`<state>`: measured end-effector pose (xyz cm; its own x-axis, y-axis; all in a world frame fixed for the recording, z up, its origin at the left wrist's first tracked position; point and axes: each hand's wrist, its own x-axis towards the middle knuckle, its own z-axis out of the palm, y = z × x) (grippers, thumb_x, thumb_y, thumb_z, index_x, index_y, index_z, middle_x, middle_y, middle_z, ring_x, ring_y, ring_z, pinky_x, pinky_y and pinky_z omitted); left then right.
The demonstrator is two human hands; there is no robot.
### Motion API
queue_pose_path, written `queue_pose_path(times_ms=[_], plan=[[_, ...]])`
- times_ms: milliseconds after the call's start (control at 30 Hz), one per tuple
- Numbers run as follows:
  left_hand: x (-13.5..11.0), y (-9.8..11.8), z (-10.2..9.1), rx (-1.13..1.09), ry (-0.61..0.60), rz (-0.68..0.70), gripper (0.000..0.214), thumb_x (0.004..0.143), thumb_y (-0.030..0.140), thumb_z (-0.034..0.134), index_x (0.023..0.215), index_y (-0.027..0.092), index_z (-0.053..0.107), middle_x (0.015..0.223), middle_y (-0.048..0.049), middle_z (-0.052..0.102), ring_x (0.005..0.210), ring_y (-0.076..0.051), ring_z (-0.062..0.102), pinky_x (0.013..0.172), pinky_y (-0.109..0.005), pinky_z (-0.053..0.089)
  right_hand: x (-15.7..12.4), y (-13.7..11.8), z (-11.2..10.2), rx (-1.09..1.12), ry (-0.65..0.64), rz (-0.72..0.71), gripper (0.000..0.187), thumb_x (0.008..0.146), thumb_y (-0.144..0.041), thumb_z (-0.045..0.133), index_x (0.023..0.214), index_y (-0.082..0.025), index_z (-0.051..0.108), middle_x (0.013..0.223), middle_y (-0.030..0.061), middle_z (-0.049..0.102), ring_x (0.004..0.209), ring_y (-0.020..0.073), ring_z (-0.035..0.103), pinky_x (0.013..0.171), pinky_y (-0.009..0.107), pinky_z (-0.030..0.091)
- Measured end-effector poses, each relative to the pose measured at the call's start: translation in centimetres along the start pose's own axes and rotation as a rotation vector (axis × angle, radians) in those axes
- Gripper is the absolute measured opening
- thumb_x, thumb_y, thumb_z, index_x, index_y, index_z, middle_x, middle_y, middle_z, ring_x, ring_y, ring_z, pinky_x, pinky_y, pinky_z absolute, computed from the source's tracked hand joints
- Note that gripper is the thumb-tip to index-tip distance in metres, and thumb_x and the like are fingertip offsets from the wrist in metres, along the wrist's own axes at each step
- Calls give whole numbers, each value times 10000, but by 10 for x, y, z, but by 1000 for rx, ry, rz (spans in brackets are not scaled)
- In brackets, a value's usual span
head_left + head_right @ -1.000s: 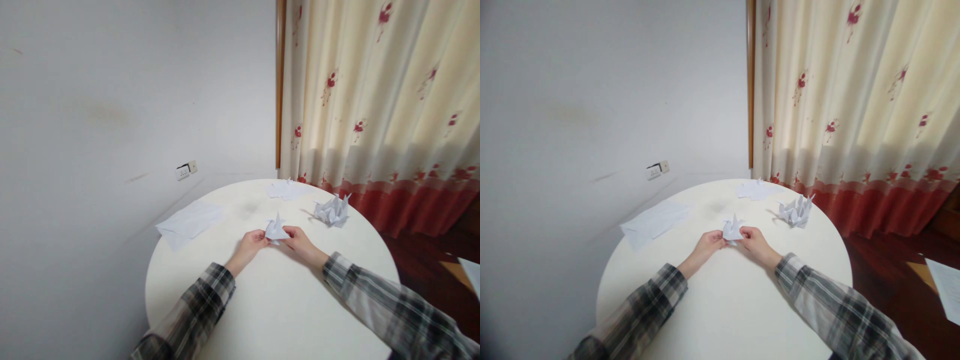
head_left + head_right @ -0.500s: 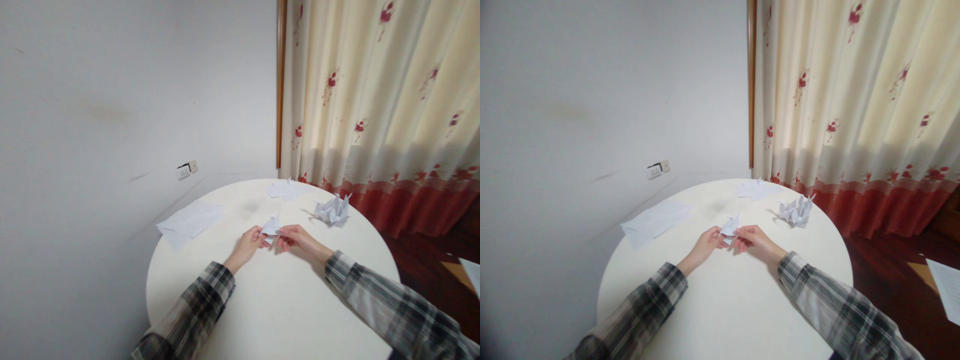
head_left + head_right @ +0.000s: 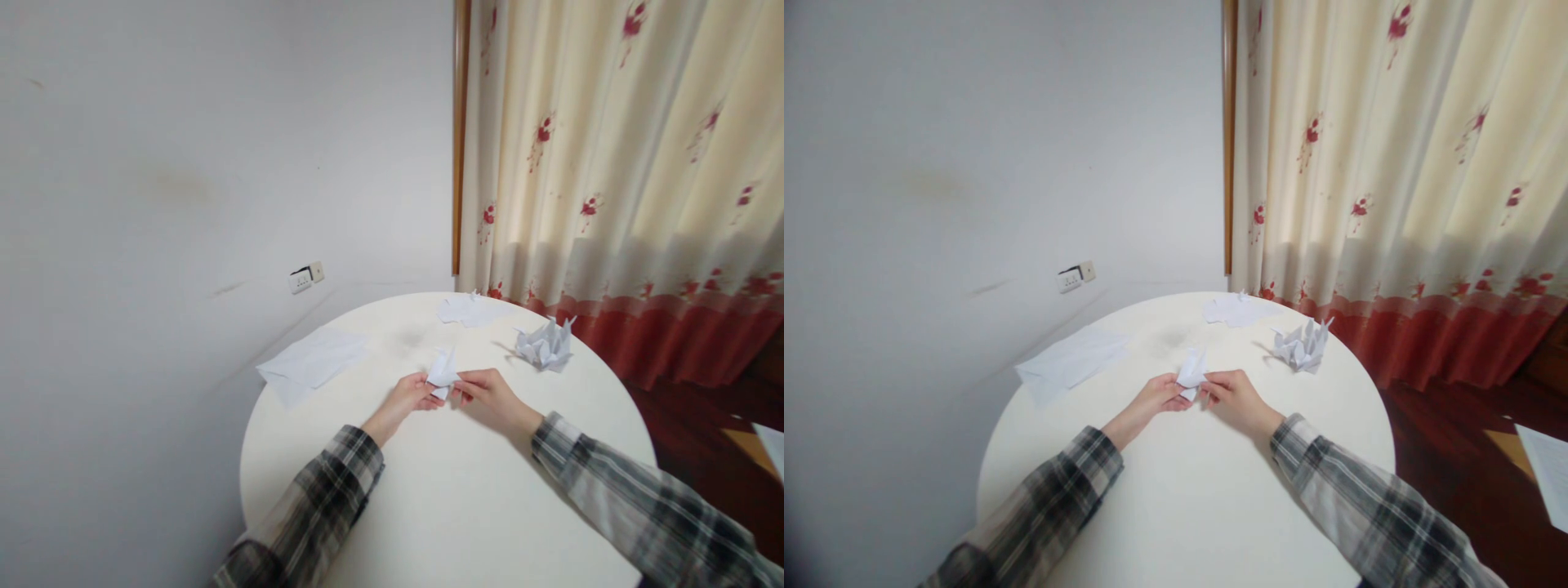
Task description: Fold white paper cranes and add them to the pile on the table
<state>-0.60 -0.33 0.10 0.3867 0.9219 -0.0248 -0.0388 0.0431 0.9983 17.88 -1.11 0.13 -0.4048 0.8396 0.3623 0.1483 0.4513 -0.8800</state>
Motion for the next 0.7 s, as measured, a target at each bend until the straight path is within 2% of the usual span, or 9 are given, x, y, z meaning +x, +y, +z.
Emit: queue_pose_path(times_ms=[133,267,400,567,700], plan=[[5,-5,-2,17,30,32,362,590,398,660,767,117,516,683,-41,632,549,-109,603,541,-204,449,2,-2,4,242,-31,139,370,744,-432,510,906,-110,591,578,21,603,447,83,515,454,195,379],[9,-10,-4,89,93,103,352,600,417,644,738,124,505,638,-24,615,525,-106,589,521,-206,438,6,1,1,426,11,240,354,710,-435,555,846,-109,569,537,17,601,399,76,504,411,181,368],[6,-9,-4,165,139,186,314,638,399,614,766,125,526,620,-19,603,534,-105,581,517,-201,428,7,4,-5,510,41,295,248,677,-340,620,738,-105,572,527,-1,579,403,45,478,404,153,341],[2,-3,-2,195,161,209,275,653,373,602,760,129,534,648,-25,609,532,-103,575,515,-201,423,5,2,-6,580,28,293,215,676,-311,624,649,-113,545,452,-42,508,359,18,401,363,140,265],[2,-2,-1,207,184,220,236,662,338,594,756,130,532,634,-18,601,526,-100,567,515,-198,422,4,3,-6,571,48,329,187,690,-288,611,713,-107,568,398,-59,473,314,14,354,327,139,222]])
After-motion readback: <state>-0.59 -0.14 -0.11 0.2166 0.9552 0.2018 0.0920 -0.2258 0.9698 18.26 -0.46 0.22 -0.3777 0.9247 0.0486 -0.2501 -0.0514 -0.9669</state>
